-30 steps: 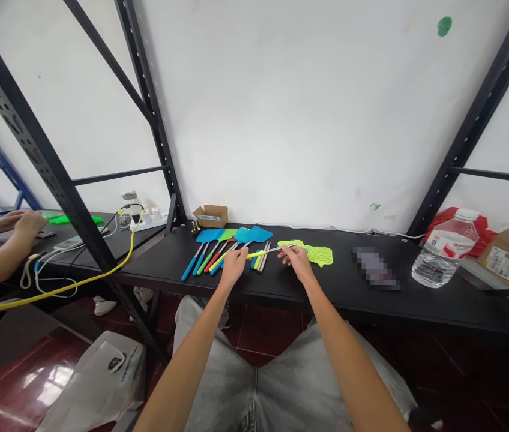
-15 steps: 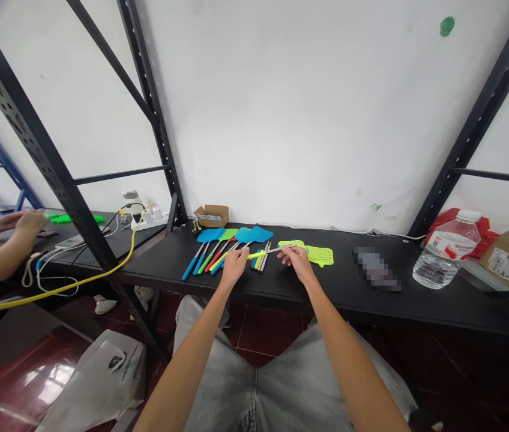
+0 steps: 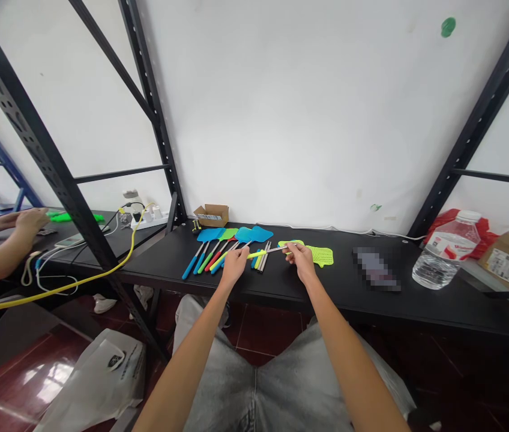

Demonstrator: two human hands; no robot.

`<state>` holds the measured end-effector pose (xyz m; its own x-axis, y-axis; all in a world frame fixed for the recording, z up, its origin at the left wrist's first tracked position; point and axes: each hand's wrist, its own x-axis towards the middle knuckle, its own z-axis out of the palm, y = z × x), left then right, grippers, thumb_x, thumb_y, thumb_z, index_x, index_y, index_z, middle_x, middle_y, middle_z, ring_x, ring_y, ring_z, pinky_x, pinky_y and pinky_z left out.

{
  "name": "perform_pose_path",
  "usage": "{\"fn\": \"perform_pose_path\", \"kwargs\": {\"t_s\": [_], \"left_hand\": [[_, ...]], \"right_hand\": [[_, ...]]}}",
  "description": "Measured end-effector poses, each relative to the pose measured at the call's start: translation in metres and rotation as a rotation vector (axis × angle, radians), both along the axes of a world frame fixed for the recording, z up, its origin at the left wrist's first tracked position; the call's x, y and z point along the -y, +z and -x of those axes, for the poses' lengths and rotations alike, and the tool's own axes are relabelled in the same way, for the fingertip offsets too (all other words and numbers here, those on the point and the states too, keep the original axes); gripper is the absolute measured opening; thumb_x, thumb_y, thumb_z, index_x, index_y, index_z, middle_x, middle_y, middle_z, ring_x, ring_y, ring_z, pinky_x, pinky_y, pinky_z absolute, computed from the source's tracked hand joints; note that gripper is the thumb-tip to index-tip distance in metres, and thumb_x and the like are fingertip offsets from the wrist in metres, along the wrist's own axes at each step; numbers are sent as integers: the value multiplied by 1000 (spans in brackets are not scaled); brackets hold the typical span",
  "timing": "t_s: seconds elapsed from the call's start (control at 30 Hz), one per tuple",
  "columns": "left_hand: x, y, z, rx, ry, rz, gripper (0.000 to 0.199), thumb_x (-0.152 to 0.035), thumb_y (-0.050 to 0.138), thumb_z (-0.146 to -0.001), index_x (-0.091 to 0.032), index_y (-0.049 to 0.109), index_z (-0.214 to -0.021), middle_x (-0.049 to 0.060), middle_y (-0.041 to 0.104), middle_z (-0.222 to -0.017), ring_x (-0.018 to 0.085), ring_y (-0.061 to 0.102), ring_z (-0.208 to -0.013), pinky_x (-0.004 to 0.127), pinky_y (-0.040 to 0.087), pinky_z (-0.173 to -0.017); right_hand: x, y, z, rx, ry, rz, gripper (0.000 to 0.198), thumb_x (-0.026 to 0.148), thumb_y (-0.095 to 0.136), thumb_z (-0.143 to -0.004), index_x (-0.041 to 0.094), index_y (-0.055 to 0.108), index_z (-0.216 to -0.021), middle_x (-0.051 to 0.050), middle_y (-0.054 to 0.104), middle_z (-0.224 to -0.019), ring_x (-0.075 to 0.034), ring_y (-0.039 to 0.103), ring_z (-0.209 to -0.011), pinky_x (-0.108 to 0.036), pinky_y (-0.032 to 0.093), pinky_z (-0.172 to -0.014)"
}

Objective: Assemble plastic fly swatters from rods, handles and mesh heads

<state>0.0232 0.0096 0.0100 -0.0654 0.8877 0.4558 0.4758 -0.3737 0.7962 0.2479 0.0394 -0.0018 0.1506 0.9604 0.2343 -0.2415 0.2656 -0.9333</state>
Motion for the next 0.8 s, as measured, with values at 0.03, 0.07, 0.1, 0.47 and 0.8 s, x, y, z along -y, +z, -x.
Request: {"fn": "perform_pose_path", "kwargs": {"t_s": [0.03,0.07,0.1,0.47,0.8], "left_hand": [[0,0,0,1,4,-6,52,-49,38,-93,-19,48,-51,0,42,-49,15,42,-52,28,24,-54],[0,0,0,1,6,-15,51,-49,38,-93,-19,46,-51,-1,41,-49,15,41,-52,28,23,-54],[-1,0,0,2,7,-24,51,-49,39,-93,-19,44,-51,-1,40,-50,14,40,-52,28,23,-54],[-4,0,1,-78,-51,50,57,-54,40,-93,-17,58,-54,0,46,-50,15,45,-52,26,25,-54],[-3,0,1,-112,-89,75,60,-60,41,-91,-16,67,-59,0,50,-48,15,46,-51,27,25,-52]], "right_hand": [[0,0,0,-28,-17,-3,40,50,81,-63,15,73,-81,-5,70,-71,-9,53,-48,-21,35,-42],[-1,0,0,-52,-32,-5,40,49,82,-62,16,72,-82,-5,70,-71,-9,53,-48,-21,35,-42],[-1,0,0,-67,-41,-6,41,49,82,-61,16,72,-82,-4,70,-71,-8,52,-48,-20,35,-42],[-5,-7,-3,50,-26,-10,43,55,82,-61,15,68,-70,-6,69,-70,-9,51,-50,-21,36,-43],[-4,-6,-4,54,0,5,43,54,82,-61,16,62,-66,-2,64,-61,-9,52,-48,-21,36,-43]]}}
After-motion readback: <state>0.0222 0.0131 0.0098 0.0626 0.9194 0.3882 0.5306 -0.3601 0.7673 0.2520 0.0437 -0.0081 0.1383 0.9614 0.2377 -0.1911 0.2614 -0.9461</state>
